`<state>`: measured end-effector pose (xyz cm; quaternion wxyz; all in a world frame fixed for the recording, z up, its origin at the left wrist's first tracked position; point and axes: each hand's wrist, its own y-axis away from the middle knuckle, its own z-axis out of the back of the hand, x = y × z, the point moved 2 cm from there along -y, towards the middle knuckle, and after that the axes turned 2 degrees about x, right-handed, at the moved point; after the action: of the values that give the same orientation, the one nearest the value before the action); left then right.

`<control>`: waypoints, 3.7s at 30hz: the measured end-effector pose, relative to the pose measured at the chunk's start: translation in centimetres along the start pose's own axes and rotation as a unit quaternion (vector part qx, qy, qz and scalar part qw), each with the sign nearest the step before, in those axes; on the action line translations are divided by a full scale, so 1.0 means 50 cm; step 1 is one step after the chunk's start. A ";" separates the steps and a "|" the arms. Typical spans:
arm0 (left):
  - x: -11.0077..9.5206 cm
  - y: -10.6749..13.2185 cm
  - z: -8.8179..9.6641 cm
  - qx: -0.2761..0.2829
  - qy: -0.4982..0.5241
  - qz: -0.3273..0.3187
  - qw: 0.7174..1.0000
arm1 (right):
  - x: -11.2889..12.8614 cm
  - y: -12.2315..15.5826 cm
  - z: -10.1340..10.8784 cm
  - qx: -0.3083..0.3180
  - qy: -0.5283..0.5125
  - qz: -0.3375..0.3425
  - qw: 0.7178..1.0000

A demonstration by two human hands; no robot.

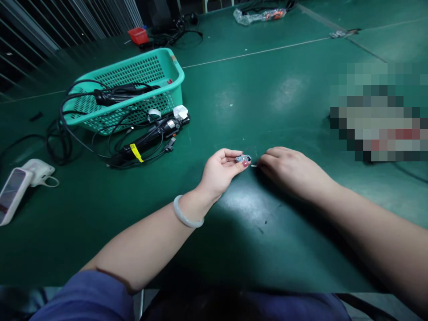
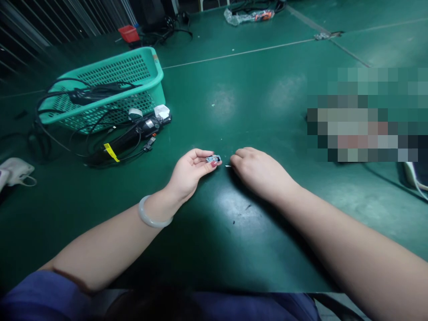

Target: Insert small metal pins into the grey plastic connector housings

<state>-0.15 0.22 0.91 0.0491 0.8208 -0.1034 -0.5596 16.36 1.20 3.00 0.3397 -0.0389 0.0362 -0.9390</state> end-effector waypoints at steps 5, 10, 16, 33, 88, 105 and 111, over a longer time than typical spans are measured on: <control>0.000 0.001 0.000 0.000 -0.001 -0.002 1.000 | 0.010 0.010 0.009 0.020 -0.003 0.023 1.000; -0.001 0.001 0.000 -0.003 -0.005 0.000 1.000 | -0.004 0.012 -0.006 -0.010 -0.046 -0.046 0.998; 0.000 0.000 0.000 -0.002 -0.001 0.000 1.000 | -0.002 0.001 -0.020 -0.038 -0.109 -0.091 0.989; 0.004 -0.004 0.002 -0.004 -0.020 0.007 1.000 | -0.033 0.002 -0.026 -0.071 -0.132 -0.128 0.980; -0.014 0.018 0.032 -0.064 0.108 0.017 0.992 | -0.001 -0.007 -0.031 -0.184 -0.279 -0.094 0.938; -0.123 0.189 0.240 -0.265 -0.482 0.030 0.835 | -0.021 -0.022 -0.050 -0.143 -0.356 -0.135 0.914; -0.124 0.173 0.222 -0.173 -0.655 -0.005 0.736 | -0.018 -0.023 -0.046 -0.137 -0.355 -0.136 0.915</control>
<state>-13.61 -6.41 4.14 0.1070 0.2293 -0.0071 -0.9674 16.12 2.76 0.80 0.1904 -0.4205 0.0359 -0.8864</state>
